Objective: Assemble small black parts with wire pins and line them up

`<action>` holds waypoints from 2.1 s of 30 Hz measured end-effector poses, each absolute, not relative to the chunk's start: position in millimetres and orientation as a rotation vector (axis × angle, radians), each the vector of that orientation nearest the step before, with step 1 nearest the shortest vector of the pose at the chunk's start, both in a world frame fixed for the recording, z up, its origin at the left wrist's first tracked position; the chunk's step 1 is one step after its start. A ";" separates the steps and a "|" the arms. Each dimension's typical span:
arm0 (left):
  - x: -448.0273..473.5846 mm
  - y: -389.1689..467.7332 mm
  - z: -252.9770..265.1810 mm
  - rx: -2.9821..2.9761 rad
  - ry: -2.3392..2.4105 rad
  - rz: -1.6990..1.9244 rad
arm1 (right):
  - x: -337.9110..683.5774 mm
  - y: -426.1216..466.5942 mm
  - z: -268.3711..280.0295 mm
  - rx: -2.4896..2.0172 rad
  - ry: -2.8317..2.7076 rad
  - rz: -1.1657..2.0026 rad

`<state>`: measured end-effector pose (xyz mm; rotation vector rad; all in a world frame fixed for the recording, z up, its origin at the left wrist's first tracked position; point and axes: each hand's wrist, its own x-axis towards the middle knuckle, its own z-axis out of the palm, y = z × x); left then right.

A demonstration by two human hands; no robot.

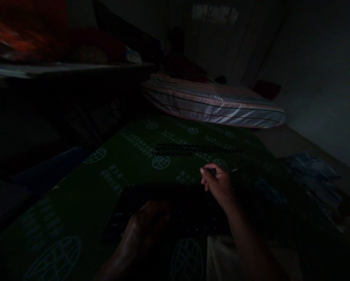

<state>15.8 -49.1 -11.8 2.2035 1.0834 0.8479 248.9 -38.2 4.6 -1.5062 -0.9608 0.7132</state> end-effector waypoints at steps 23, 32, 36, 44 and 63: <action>18.6 -43.5 -3.4 1.059 1.119 1.182 | 203.4 -80.3 12.5 -1.658 -1.166 0.897; 19.1 -43.8 -0.3 1.019 1.107 1.181 | 187.9 -67.5 17.8 -1.790 -1.448 0.707; 18.7 -43.3 -2.2 1.032 1.095 1.164 | 184.9 -64.9 21.3 -1.855 -1.498 0.697; 17.2 -42.8 -1.1 1.124 1.109 1.119 | 179.3 -59.2 16.1 -1.884 -1.712 0.571; 17.8 -49.7 -6.9 2.111 1.187 0.966 | 172.8 -62.3 -13.9 -1.826 -1.575 0.372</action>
